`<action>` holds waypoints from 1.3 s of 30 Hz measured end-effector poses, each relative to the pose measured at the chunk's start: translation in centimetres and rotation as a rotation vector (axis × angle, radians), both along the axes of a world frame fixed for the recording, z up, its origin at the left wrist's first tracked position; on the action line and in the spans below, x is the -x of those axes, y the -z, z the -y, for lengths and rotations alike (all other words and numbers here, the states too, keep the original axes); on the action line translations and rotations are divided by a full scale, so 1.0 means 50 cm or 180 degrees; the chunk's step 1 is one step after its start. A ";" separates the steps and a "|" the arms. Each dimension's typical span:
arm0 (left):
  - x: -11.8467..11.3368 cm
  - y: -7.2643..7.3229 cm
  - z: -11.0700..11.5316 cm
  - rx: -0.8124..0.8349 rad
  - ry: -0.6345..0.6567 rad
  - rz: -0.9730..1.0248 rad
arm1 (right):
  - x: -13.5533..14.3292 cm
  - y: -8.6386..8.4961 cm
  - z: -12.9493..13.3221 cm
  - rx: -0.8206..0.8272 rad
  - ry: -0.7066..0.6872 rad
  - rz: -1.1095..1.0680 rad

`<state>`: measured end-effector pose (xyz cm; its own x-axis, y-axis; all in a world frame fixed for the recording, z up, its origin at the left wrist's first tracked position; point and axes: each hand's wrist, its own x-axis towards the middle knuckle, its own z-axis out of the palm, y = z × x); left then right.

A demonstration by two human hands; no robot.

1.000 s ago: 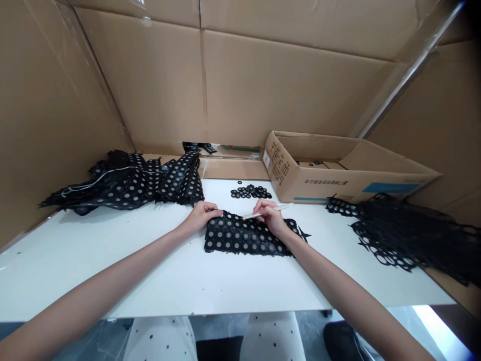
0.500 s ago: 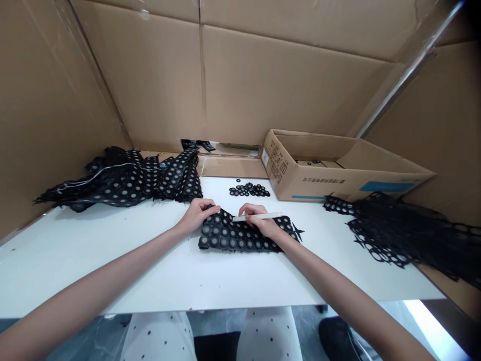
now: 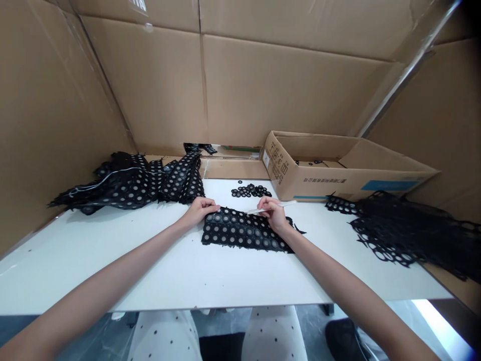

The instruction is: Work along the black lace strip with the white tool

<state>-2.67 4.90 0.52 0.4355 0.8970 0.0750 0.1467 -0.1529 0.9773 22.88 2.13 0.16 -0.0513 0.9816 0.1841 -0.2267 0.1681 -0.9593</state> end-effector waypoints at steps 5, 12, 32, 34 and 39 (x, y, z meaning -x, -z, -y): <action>-0.002 0.001 -0.001 0.0025 -0.0094 0.0016 | 0.000 -0.003 0.000 -0.0007 0.0041 -0.0092; -0.001 0.001 0.004 -0.0025 -0.0183 0.0011 | 0.000 0.005 -0.002 -0.0045 -0.0208 0.0087; 0.018 -0.016 0.005 -0.0948 0.0329 -0.0371 | 0.018 -0.021 0.037 -0.0511 -0.0377 0.1368; 0.021 -0.020 0.005 -0.0981 0.0527 -0.0443 | 0.023 -0.025 0.042 -0.0409 -0.0167 0.1323; 0.007 -0.021 0.013 -0.1171 0.0610 -0.0861 | 0.045 -0.019 0.049 -0.0149 0.0025 0.1375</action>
